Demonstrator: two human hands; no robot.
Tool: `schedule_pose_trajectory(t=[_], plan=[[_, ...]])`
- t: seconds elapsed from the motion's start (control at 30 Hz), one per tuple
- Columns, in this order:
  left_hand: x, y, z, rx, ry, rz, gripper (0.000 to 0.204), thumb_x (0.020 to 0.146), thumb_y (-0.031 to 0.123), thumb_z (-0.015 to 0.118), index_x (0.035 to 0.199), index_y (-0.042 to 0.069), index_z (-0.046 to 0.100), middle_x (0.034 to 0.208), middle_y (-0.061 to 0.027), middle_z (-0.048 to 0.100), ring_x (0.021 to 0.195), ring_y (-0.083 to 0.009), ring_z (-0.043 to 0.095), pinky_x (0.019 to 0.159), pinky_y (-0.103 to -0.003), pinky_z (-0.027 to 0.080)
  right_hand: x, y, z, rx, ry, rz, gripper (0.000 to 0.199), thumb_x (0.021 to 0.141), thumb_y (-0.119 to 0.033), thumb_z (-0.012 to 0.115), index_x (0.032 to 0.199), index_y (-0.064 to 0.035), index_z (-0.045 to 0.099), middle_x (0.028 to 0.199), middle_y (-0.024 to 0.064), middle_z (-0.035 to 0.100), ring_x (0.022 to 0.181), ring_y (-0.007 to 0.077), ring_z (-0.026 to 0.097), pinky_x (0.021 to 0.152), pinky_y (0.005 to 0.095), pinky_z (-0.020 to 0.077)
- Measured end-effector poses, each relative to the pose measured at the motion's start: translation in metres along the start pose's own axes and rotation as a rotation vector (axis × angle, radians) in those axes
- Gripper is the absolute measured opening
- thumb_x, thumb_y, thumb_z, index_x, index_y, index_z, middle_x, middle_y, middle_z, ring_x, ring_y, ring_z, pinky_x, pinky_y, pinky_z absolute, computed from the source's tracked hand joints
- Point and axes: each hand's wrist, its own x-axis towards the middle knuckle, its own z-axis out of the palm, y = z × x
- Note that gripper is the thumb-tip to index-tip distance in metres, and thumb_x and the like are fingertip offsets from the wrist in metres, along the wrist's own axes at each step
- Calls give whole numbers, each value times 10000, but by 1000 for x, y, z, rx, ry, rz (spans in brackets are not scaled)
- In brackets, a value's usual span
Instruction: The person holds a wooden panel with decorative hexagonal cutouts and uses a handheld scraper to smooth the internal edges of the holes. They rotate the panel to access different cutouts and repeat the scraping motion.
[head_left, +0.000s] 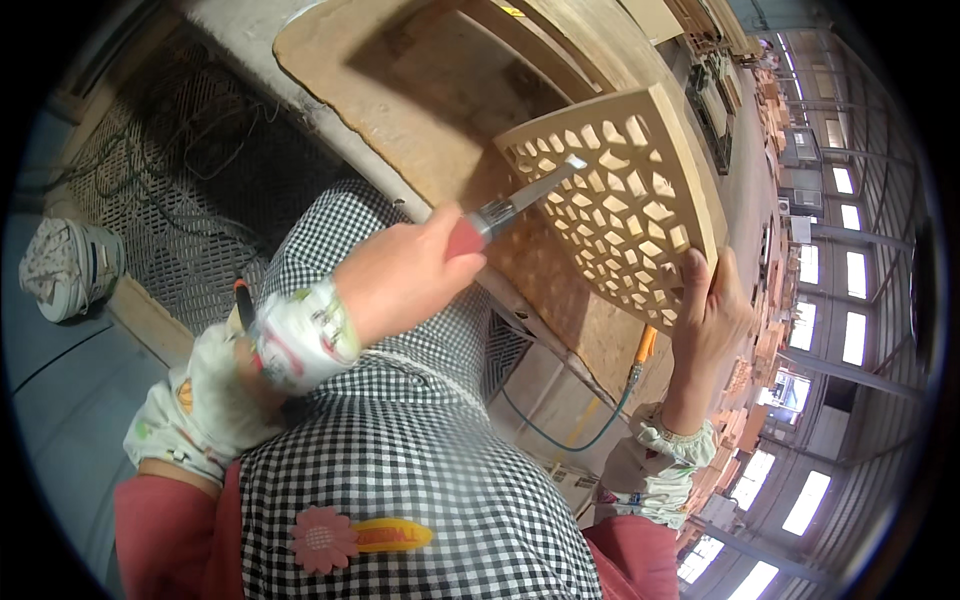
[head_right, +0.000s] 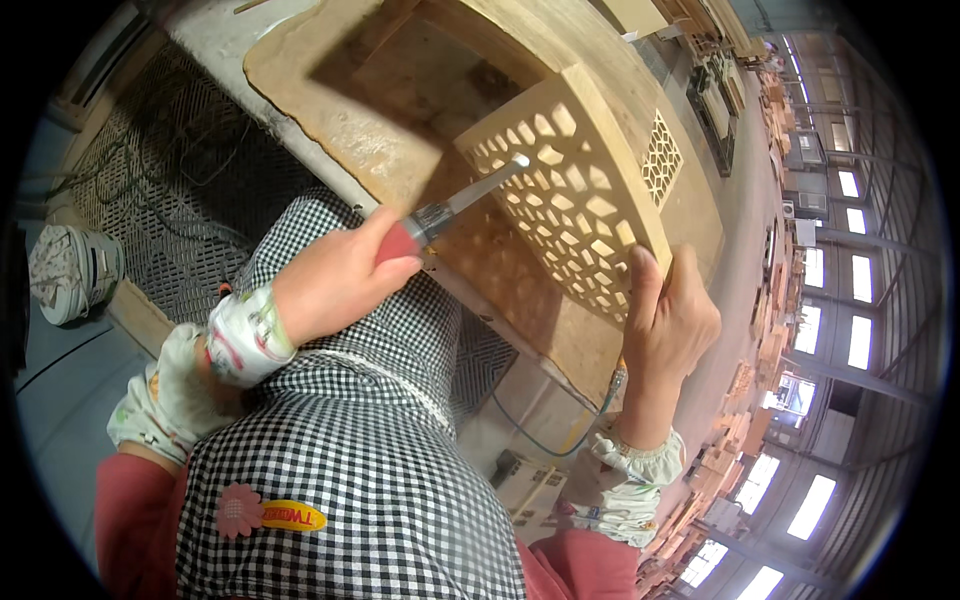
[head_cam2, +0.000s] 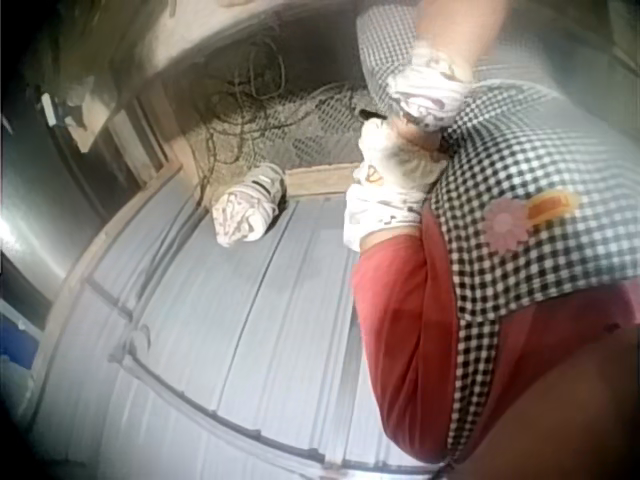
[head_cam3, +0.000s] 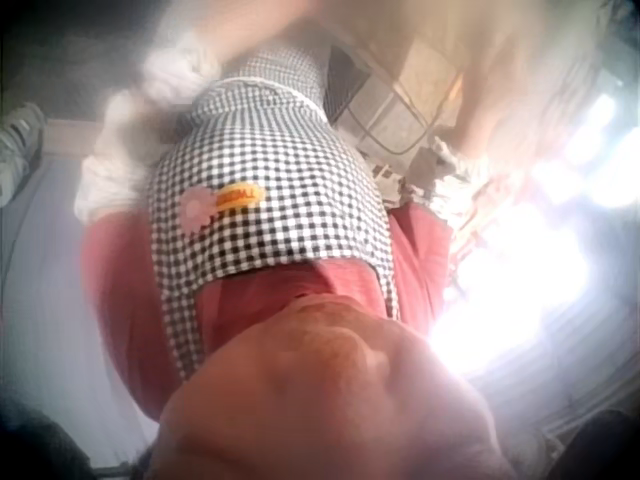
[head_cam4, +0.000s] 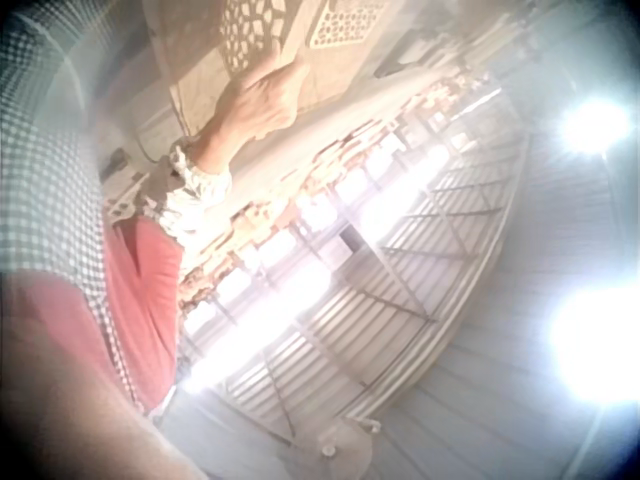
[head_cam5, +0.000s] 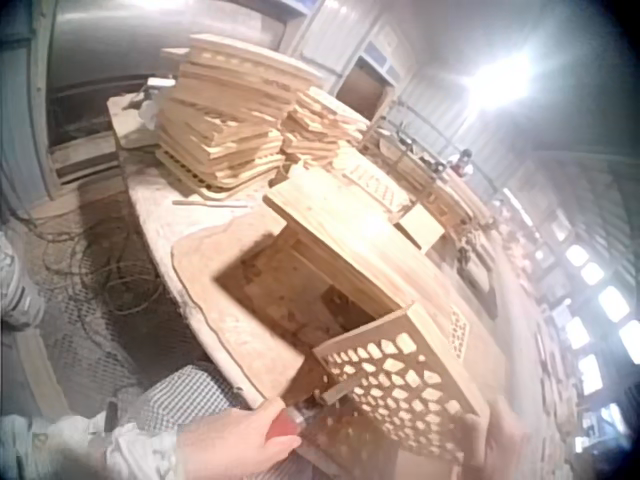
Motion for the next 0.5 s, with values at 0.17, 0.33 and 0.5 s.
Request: schedule_pose_trajectory(t=[0.17,0.33,0.5], plan=[[-27,16,-8,279,107,51,417,970,310,692,1223,27,518,847,-203,730,734,-404,721,632,-501,570,12,-16,-3,-24,-15,70,436,1065,-471,624,890,-74,656,664,106,681,636,322,692,590,388,496],[-22,29,-10,435,252,162,403,961,308,716,1181,39,511,818,-193,713,725,-395,722,628,-500,581,14,-24,-4,-54,25,35,459,1065,-483,619,864,-70,628,662,135,653,621,359,659,576,408,484],[-17,46,-7,567,303,130,408,954,312,728,1171,48,506,791,-176,710,709,-394,723,618,-501,586,9,-30,-8,-108,25,-4,502,1057,-505,617,819,-67,570,649,156,612,618,385,633,559,442,461]])
